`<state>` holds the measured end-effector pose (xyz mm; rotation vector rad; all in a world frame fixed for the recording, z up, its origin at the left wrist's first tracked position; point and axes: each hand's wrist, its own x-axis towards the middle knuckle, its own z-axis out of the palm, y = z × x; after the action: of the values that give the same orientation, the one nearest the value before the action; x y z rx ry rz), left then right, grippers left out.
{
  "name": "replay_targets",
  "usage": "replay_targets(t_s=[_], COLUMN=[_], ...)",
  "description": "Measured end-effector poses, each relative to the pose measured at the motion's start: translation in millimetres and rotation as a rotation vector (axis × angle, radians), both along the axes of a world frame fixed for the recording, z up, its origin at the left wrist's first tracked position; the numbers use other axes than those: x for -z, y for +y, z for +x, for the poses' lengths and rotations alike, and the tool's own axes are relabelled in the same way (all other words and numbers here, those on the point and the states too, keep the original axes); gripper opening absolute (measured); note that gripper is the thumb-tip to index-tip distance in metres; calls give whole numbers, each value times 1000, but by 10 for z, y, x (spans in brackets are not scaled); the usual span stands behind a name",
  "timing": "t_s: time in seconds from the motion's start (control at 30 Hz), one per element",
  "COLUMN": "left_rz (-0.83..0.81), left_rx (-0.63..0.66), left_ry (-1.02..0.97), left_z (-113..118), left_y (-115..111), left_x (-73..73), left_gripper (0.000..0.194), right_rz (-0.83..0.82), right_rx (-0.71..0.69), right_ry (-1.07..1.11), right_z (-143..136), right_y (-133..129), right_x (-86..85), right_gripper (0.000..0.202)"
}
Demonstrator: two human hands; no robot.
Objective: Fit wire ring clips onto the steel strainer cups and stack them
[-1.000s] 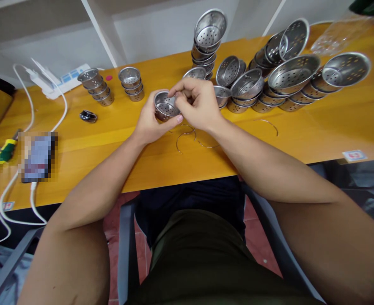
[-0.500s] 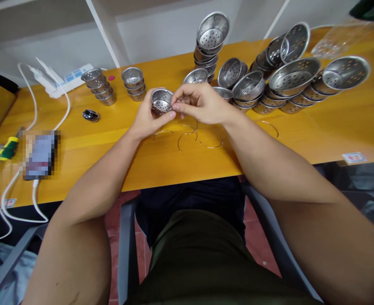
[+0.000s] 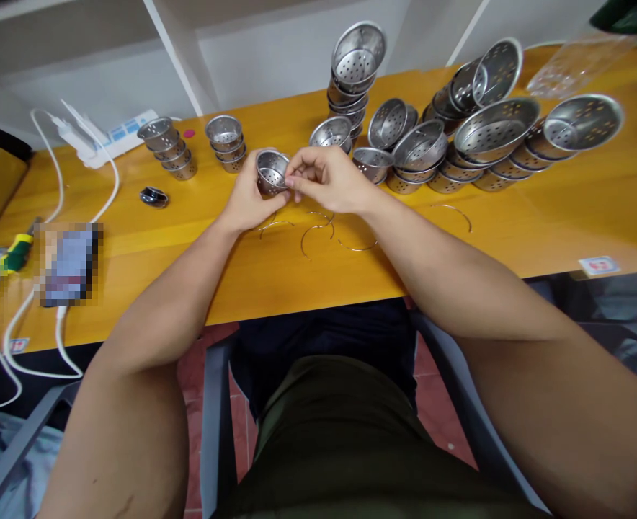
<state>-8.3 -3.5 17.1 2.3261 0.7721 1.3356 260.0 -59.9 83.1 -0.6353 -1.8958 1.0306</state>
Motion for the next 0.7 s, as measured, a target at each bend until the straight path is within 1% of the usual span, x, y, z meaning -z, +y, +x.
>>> replay_targets(t_s=[0.1, 0.17, 0.33, 0.43, 0.6, 0.7], left_rz=[-24, -23, -16, -10, 38, 15], left_rx=[-4, -1, 11, 10, 42, 12], left_ry=[8, 6, 16, 17, 6, 25], left_z=[-2, -6, -7, 9, 18, 13], left_y=[-2, 1, 3, 11, 26, 17], left_x=[7, 19, 44, 56, 55, 47], left_gripper=[90, 92, 93, 93, 95, 94], right_rz=[-3, -17, -58, -55, -46, -43], right_rx=[18, 17, -12, -24, -44, -41], right_ry=[-11, -15, -18, 3, 27, 23], right_z=[3, 3, 18, 32, 38, 27], right_y=[18, 24, 11, 4, 13, 23], right_x=[16, 13, -23, -38, -32, -5], right_gripper=[49, 49, 62, 68, 71, 70])
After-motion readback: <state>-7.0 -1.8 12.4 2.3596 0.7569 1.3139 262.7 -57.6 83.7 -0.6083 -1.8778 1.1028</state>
